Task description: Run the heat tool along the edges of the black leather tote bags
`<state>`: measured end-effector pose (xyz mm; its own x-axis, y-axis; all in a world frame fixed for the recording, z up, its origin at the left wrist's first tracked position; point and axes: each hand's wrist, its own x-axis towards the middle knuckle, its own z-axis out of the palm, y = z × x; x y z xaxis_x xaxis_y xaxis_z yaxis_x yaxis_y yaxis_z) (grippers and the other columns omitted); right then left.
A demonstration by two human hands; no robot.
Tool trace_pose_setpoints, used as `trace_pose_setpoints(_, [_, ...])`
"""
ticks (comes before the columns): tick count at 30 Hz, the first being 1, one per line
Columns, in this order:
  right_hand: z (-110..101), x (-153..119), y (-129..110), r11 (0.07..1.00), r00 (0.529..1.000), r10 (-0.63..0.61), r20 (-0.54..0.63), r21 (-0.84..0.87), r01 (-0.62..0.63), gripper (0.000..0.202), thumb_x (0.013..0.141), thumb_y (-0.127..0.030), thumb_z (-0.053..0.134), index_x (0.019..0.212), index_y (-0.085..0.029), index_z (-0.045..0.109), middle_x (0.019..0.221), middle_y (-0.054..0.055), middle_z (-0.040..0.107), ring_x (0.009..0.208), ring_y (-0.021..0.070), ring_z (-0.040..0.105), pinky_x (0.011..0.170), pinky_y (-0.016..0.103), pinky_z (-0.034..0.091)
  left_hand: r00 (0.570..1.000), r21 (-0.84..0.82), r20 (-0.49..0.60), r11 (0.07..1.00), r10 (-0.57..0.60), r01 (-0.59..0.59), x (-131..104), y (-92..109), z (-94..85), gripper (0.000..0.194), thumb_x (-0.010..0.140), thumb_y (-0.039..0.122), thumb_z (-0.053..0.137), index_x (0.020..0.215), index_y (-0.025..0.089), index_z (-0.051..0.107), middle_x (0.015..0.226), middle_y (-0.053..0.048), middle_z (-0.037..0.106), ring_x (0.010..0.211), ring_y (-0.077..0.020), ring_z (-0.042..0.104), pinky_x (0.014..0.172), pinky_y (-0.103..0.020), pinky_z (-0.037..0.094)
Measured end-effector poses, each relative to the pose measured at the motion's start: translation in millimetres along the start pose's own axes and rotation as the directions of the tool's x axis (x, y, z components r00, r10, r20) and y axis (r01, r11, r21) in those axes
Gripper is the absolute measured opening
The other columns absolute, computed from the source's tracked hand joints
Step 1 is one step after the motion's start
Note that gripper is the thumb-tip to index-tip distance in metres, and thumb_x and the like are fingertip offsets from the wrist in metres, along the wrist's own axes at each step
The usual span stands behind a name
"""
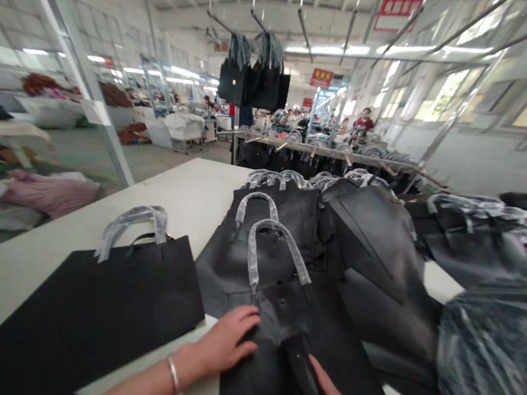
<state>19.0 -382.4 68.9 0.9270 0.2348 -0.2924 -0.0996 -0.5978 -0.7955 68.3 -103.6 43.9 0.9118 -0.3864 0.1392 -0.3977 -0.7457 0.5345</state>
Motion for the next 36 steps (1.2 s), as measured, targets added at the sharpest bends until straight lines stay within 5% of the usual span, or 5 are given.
trace_pose_setpoints(5, [-1, 15, -26, 0.977, 0.977, 0.159, 0.141, 0.121, -0.177, 0.081, 0.083, -0.046, 0.054, 0.15, -0.015, 0.022, 0.054, -0.002, 0.065, 0.039, 0.0157, 0.057, 0.036, 0.022, 0.041, 0.991, -0.077, -0.014, 0.988, -0.136, 0.134, -35, 40, 67.3, 0.058, 0.081, 0.043, 0.062, 0.134, 0.027, 0.048, 0.148, -0.009, 0.038, 0.137, -0.0297, 0.031, 0.115, -0.045, 0.026])
trace_pose_setpoints(21, [19, 62, -85, 0.945, 0.854, 0.153, 0.498, 0.179, -0.274, 0.073, 0.081, -0.044, 0.06, 0.144, -0.019, 0.034, 0.061, -0.006, 0.057, 0.038, 0.0085, 0.048, 0.037, 0.019, 0.037, 0.988, -0.065, 0.062, 0.989, 0.139, -0.135, -66, 60, 94.4, 0.067, 0.086, 0.054, 0.051, 0.139, 0.017, 0.037, 0.143, -0.017, 0.041, 0.133, -0.0336, 0.037, 0.113, -0.046, 0.028])
trace_pose_setpoints(28, [31, 65, -100, 0.976, 0.839, 0.125, 0.529, 0.087, -0.2, 0.07, 0.08, -0.042, 0.062, 0.142, -0.019, 0.041, 0.067, -0.003, 0.064, 0.05, 0.0133, 0.056, 0.044, 0.022, 0.042, 0.974, 0.112, -0.001, 0.968, 0.228, -0.226, -62, 54, 102.7, 0.067, 0.085, 0.059, 0.051, 0.131, 0.011, 0.044, 0.132, -0.017, 0.05, 0.127, -0.031, 0.042, 0.112, -0.041, 0.029])
trace_pose_setpoints(31, [34, 67, -103, 0.991, 0.852, 0.084, 0.516, 0.047, -0.126, 0.066, 0.079, -0.039, 0.063, 0.139, -0.016, 0.046, 0.09, 0.003, 0.071, 0.084, 0.0218, 0.066, 0.07, 0.029, 0.052, 0.968, 0.138, 0.008, 0.959, 0.249, -0.248, -59, 53, 108.1, 0.064, 0.084, 0.059, 0.053, 0.128, 0.013, 0.048, 0.127, -0.015, 0.055, 0.124, -0.0306, 0.045, 0.112, -0.043, 0.027])
trace_pose_setpoints(36, [47, 72, -118, 0.999, 0.857, 0.038, 0.514, -0.026, -0.029, 0.064, 0.079, -0.033, 0.061, 0.139, -0.015, 0.048, 0.112, 0.006, 0.071, 0.113, 0.0267, 0.057, 0.101, 0.036, 0.041, 0.973, 0.103, 0.008, 0.968, 0.23, -0.23, -57, 55, 104.6, 0.063, 0.087, 0.056, 0.049, 0.132, 0.011, 0.045, 0.131, -0.016, 0.054, 0.13, -0.0314, 0.039, 0.111, -0.043, 0.027])
